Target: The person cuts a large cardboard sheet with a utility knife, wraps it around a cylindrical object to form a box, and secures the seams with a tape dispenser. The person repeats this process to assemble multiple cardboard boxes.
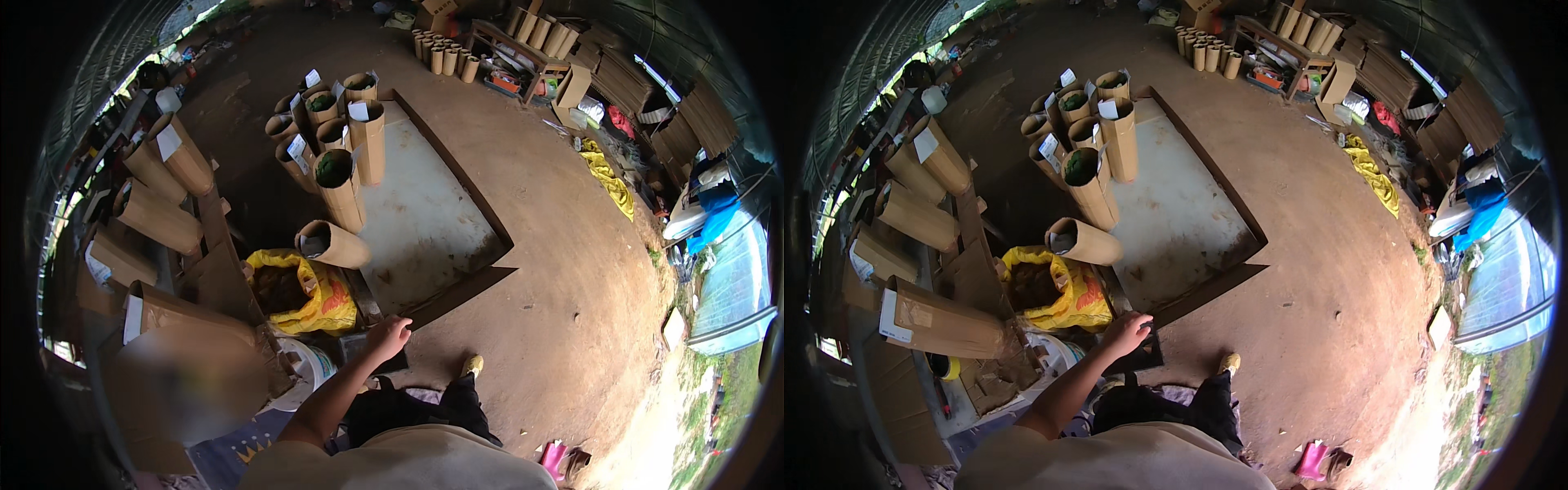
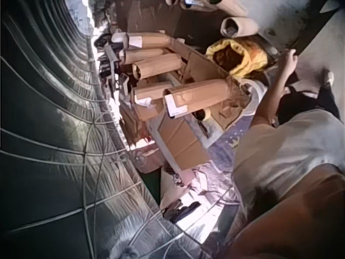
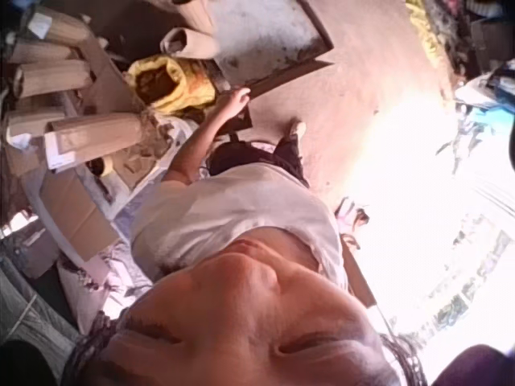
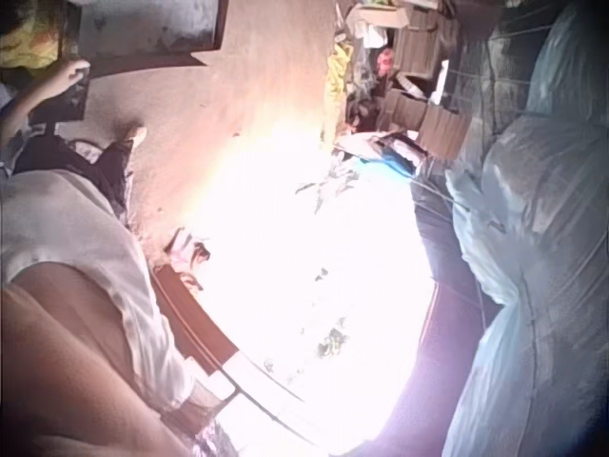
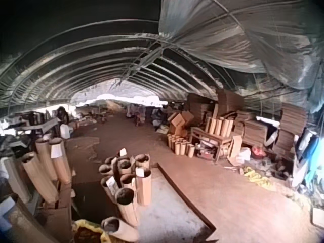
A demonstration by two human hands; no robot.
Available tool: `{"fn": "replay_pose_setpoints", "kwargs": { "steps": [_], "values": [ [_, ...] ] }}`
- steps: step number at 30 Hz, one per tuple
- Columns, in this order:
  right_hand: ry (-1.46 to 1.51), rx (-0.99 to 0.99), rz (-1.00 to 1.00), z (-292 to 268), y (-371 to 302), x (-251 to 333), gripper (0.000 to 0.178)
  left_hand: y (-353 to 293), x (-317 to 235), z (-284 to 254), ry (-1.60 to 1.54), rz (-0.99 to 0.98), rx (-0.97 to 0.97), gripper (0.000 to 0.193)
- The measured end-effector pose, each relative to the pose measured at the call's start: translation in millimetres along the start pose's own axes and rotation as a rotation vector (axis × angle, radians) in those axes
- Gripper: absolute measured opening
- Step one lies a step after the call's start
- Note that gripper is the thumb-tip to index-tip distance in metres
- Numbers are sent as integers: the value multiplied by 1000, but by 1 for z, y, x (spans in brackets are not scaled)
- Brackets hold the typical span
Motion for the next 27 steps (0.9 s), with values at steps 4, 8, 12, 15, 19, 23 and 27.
{"fn": "replay_pose_setpoints", "kwargs": {
  "steps": [4,8,12,15,19,23,27],
  "values": [
    [-18,-113,-42,-149,59,55,15,54,-19,55,-7,-237,-223,28],
    [58,-334,-253,-315,125,183,13,99,-31,18,134,-362,-306,28],
    [224,-470,-593,-378,199,347,23,159,3,-78,449,-377,-544,32],
    [170,-214,-759,-296,154,455,30,191,56,-130,671,-383,-673,40],
    [-509,42,-1047,-212,121,458,26,265,110,-144,647,-766,-338,44],
    [-752,140,-720,-161,103,468,27,283,149,-124,732,-612,-202,13],
    [-773,129,-682,-155,119,504,27,297,159,-157,539,-516,-471,10]
  ]
}}
Point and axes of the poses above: each hand's wrist, its own y-axis towards the middle knuckle, its own z-axis out of the palm, x = y × z, the point moved 1 cm from there along y, towards the middle knuckle, and after that the axes turned 2 degrees about z, right-handed, at the moved point
